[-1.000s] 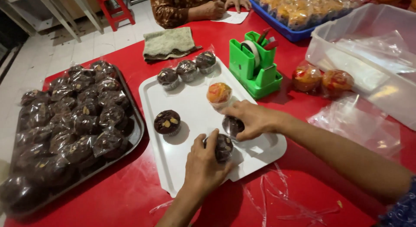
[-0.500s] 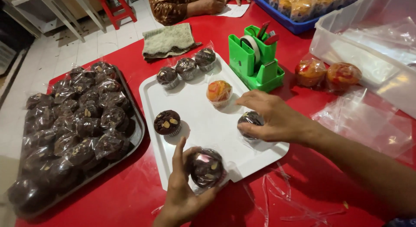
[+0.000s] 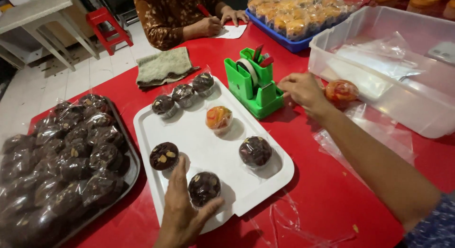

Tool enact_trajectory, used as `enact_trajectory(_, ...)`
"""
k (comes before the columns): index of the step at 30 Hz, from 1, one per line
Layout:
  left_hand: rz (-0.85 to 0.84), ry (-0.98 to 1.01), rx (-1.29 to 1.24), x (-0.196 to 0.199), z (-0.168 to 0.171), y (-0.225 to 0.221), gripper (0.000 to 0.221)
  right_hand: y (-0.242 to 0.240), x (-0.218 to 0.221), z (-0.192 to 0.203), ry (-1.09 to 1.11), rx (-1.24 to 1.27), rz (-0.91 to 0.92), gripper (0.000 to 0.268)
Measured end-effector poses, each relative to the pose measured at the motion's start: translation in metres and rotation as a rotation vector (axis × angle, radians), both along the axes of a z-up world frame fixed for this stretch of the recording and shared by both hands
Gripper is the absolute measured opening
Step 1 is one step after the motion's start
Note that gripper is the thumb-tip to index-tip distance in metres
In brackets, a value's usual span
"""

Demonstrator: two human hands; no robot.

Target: The person is taking individual muffins, placing them into plastic bags, and sealing the bags using a green tape dispenser on a red table.

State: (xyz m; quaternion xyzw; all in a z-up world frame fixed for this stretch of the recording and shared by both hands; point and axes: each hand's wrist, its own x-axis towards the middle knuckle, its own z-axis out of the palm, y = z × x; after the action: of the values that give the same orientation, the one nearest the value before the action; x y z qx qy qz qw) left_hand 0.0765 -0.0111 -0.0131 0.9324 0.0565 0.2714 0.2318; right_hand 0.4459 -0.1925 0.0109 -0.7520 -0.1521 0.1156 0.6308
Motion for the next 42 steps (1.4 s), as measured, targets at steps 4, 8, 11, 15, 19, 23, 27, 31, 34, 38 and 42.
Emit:
enact_trajectory(4, 0.1, 0.023, -0.092, 0.024, 0.032, -0.005, 0.081, 0.022, 0.028, -0.012, -0.042, -0.072, -0.031, 0.016)
enact_trajectory(8, 0.018, -0.097, 0.058, 0.067, 0.041, -0.002, 0.063, 0.048, 0.047, -0.021, 0.031, 0.009, 0.065, 0.045)
enact_trajectory(11, -0.008, 0.014, 0.046, 0.104, 0.048, -0.01, 0.07, 0.066, 0.047, -0.009, 0.182, -0.05, -0.012, 0.029)
enact_trajectory(15, -0.162, -0.141, 0.088, 0.158, 0.019, -0.004, 0.068, 0.071, 0.048, -0.04, 0.009, 0.266, -0.076, 0.014)
enact_trajectory(19, -0.187, -0.074, 0.059, 0.197, 0.015, -0.011, 0.073, 0.082, 0.051, -0.037, 0.177, 0.147, -0.209, 0.016)
enact_trajectory(23, -0.234, 0.042, -0.056, 0.233, 0.016, -0.018, 0.08, 0.079, 0.065, -0.054, 0.273, 0.142, -0.149, 0.011)
enact_trajectory(27, -0.218, 0.182, -0.098, 0.27, 0.005, -0.018, 0.086, 0.072, 0.071, -0.065, 0.284, 0.237, 0.001, 0.012)
enact_trajectory(31, -0.206, 0.221, -0.11, 0.288, -0.003, -0.017, 0.085, 0.06, 0.056, -0.066, 0.282, 0.359, 0.043, 0.012)
enact_trajectory(34, -0.213, 0.211, -0.12, 0.292, -0.007, -0.012, 0.081, 0.049, 0.037, -0.059, 0.244, 0.443, 0.078, 0.014)
enact_trajectory(38, -0.246, 0.214, -0.104, 0.288, -0.004, -0.011, 0.083, 0.041, 0.015, -0.067, 0.105, 0.535, 0.15, 0.007)
enact_trajectory(42, -0.274, 0.207, -0.11, 0.285, -0.001, -0.007, 0.085, 0.043, 0.001, -0.084, -0.112, 0.555, 0.044, 0.008)
